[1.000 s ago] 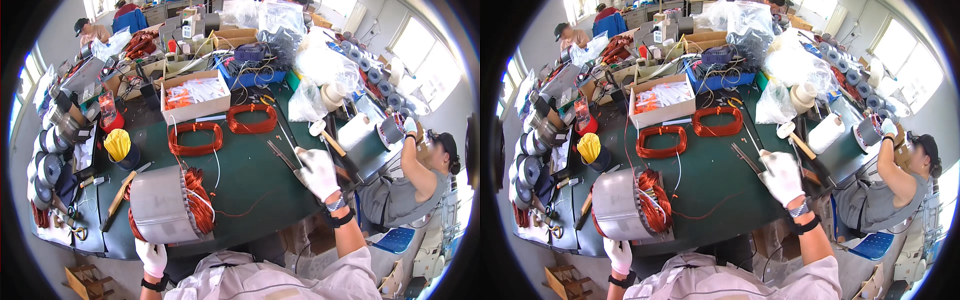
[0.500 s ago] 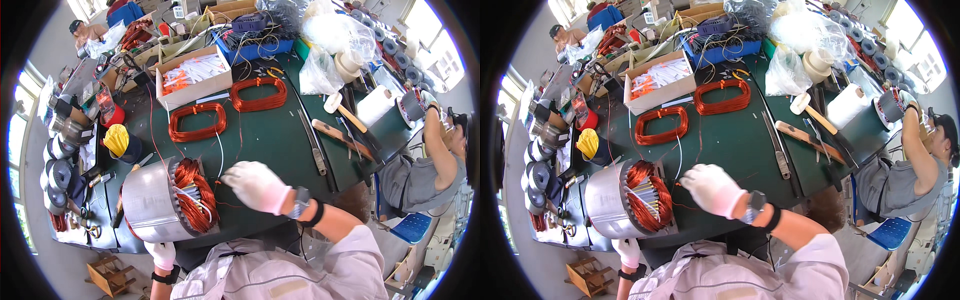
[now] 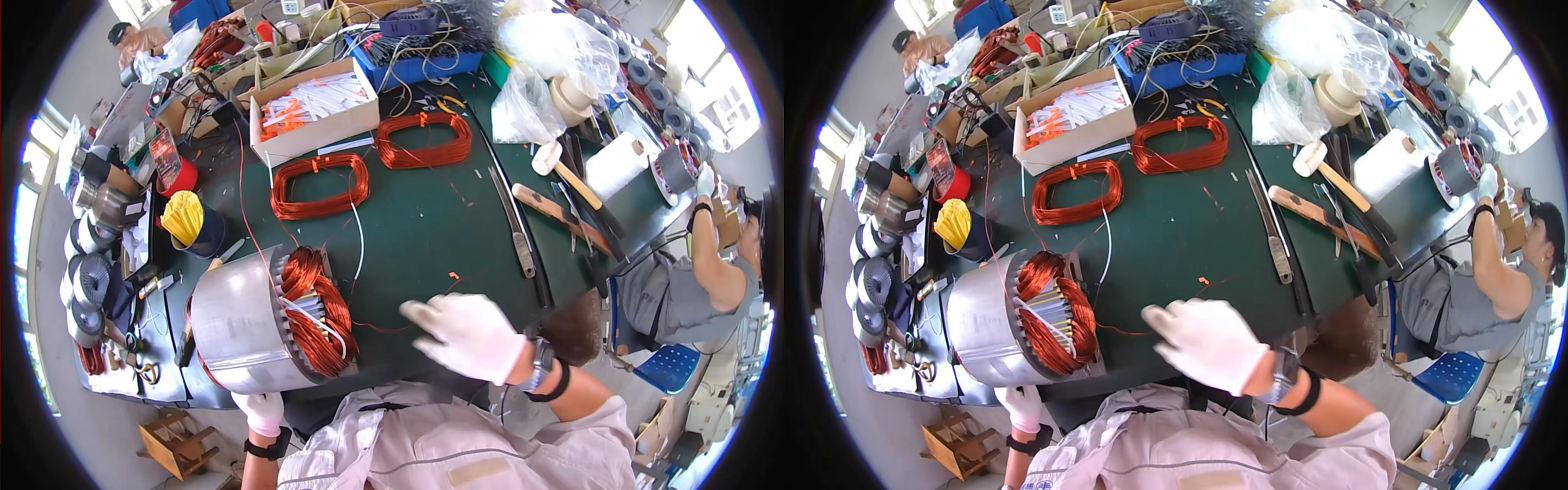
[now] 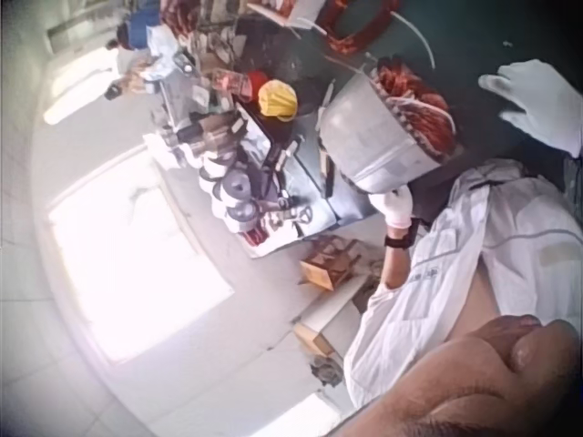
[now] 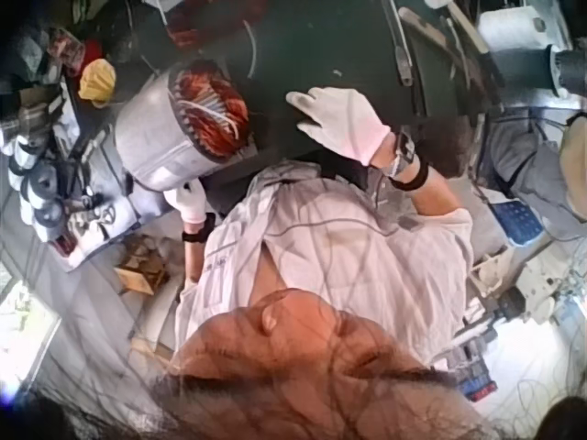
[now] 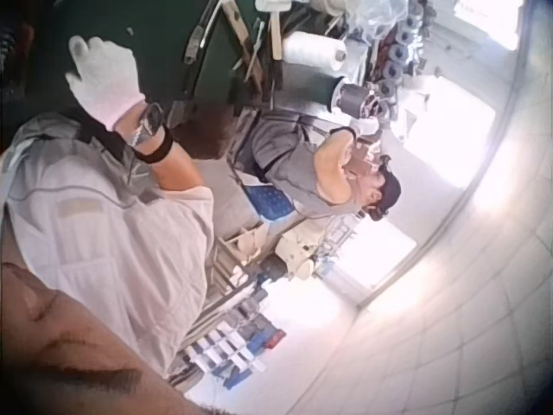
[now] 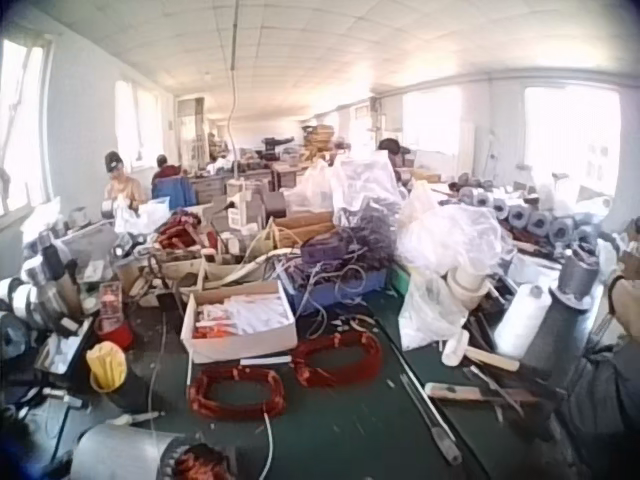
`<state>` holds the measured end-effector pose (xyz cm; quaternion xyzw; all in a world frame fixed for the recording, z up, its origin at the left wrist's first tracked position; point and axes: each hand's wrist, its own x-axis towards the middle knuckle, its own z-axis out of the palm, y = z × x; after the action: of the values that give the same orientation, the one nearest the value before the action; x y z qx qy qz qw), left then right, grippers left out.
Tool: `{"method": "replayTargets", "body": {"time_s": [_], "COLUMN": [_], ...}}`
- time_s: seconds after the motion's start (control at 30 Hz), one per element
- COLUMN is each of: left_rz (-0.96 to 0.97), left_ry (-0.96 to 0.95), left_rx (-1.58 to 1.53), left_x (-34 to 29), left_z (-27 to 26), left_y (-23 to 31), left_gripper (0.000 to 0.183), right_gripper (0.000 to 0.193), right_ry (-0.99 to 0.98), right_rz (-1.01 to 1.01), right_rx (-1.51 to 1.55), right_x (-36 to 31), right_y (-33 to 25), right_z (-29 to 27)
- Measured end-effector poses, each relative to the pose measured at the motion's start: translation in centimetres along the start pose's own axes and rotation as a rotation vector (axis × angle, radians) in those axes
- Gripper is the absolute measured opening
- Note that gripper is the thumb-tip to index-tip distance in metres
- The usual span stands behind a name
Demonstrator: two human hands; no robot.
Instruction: The worker is manually inserting copper wire coils into the slots of a motor stator and securing them using a mallet and alignment tool.
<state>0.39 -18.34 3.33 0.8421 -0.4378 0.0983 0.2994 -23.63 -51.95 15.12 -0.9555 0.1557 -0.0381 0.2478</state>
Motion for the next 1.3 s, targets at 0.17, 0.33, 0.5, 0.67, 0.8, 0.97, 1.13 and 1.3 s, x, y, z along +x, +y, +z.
{"method": "replayTargets", "body": {"time_s": [0.17, 0.33, 0.5, 0.67, 0.8, 0.97, 1.13, 1.3], "left_rz": [-0.025, -0.049, -0.044, -0.123, -0.103, -0.099, -0.102, -0.055], "left_ry": [0.002, -0.003, 0.023, 0.043, 0.046, 0.043, -0.019, -0.047], "left_rx": [-0.013, -0.012, -0.017, -0.057, 0.01, 0.029, 0.056, 0.096], "left_x": [0.1, 0.0, 0.2, -0.7, -0.2, -0.3, -0.2, -0.1], "left_z": [0.4, 0.2, -0.1, 0.9, 0.7, 0.7, 0.2, 0.1], "left_y": [0.1, 0.4, 0.8, -0.3, 0.2, 0.1, 0.2, -0.1], "left_gripper": [0.02, 0.02, 0.021, 0.02, 0.017, 0.015, 0.013, 0.01], "right_gripper": [0.019, 0.022, 0.029, 0.052, 0.05, 0.021, 0.024, 0.025], "right_ry": [-0.163, -0.254, -0.097, 0.184, 0.212, 0.114, -0.224, -0.421], "right_rz": [-0.02, -0.104, -0.114, -0.149, -0.285, -0.27, -0.205, -0.195], "right_rx": [0.042, -0.006, 0.152, 0.274, 0.426, 0.308, -0.028, 0.108], "right_x": [2.6, 3.4, 5.2, 10.0, 12.6, 10.8, 5.2, 0.9], "right_y": [-0.2, -0.1, 1.3, 1.8, 2.3, 3.3, 4.9, 3.6], "right_z": [4.9, 4.2, 4.6, 5.2, 7.5, 5.8, 3.2, 2.0]}}
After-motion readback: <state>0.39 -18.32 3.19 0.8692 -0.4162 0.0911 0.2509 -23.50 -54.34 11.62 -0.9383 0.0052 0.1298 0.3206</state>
